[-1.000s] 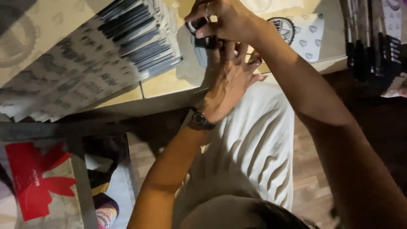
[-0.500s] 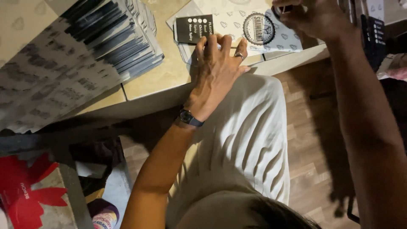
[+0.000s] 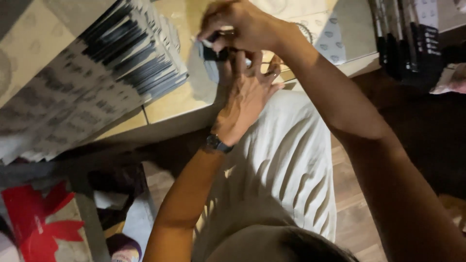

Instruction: Folding paper food packaging and sealing it with tape from a dispenser.

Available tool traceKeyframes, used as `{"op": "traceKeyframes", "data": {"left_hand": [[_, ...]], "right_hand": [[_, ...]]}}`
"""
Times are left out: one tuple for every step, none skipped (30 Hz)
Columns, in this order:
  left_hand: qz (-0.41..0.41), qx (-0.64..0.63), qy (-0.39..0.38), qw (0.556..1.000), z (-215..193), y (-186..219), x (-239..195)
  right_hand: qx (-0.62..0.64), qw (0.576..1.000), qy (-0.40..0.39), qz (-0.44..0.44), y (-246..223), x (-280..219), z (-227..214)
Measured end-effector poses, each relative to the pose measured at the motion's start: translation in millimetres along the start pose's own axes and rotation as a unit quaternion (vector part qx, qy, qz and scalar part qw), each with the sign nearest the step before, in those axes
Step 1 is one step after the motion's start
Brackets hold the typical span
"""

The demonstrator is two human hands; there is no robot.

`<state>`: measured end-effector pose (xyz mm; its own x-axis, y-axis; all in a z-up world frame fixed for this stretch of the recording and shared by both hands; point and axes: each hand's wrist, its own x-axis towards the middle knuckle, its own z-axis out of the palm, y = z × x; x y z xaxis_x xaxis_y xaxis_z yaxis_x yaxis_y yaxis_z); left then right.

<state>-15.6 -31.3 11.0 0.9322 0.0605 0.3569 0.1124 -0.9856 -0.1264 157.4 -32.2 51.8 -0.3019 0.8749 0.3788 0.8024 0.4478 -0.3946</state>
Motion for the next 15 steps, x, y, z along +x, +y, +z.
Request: {"op": "traceKeyframes", "data": {"left_hand": [[0.003, -0.003, 0.005, 1.0, 1.6, -0.1, 0.4], [0.002, 0.006, 0.032, 0.999, 3.6, -0.6, 0.9], [0.002, 0.015, 0.056, 0.998, 5.4, -0.6, -0.3], [0.005, 0.011, 0.059, 0.998, 7.8, -0.3, -0.7], [0.007, -0.011, 0.072, 0.997, 10.0, -0.7, -0.6], [0.01, -0.033, 0.085, 0.996, 12.0, -1.3, -0.9], [0.009, -0.034, 0.088, 0.995, 12.5, -1.8, -0.1], [0.012, -0.026, 0.076, 0.997, 13.0, -2.2, 0.5], [0.016, -0.017, 0.062, 0.998, 13.3, -2.2, -0.7], [0.015, -0.018, 0.063, 0.998, 12.1, -1.7, -0.8], [0.015, -0.021, 0.07, 0.997, 11.0, -2.1, -1.0], [0.014, -0.024, 0.076, 0.997, 9.9, -2.5, -1.0], [0.014, -0.024, 0.077, 0.997, 12.1, -2.1, -1.3], [0.016, -0.033, 0.066, 0.997, 14.2, -1.5, -1.3], [0.018, -0.042, 0.055, 0.997, 16.1, -1.4, -0.6]], "right_hand": [[-0.005, 1.0, -0.001, 0.003, 8.0, -25.4, -8.2], [-0.008, 1.0, 0.013, 0.019, 16.0, -50.5, -16.4], [-0.008, 0.999, 0.028, 0.037, 22.5, -76.5, -23.1], [-0.011, 0.999, 0.027, 0.041, 18.0, -106.8, -35.8], [-0.001, 0.992, 0.044, 0.116, 13.4, -135.7, -49.3], [0.01, 0.98, 0.061, 0.19, 8.0, -164.1, -62.7], [0.008, 0.98, 0.06, 0.19, 5.0, -178.6, -70.5], [-0.05, 0.974, 0.071, 0.209, 1.7, -193.1, -78.2], [-0.105, 0.965, 0.082, 0.227, -2.5, -208.1, -84.2], [-0.107, 0.965, 0.081, 0.227, -2.3, -206.2, -85.0], [-0.132, 0.968, 0.081, 0.198, -1.6, -203.9, -85.1], [-0.157, 0.97, 0.08, 0.169, -0.9, -201.7, -85.4], [-0.157, 0.97, 0.081, 0.169, 5.8, -190.8, -75.9], [-0.082, 0.972, 0.073, 0.206, 12.5, -180.1, -66.7], [-0.005, 0.968, 0.066, 0.24, 19.6, -168.9, -58.1]]}}
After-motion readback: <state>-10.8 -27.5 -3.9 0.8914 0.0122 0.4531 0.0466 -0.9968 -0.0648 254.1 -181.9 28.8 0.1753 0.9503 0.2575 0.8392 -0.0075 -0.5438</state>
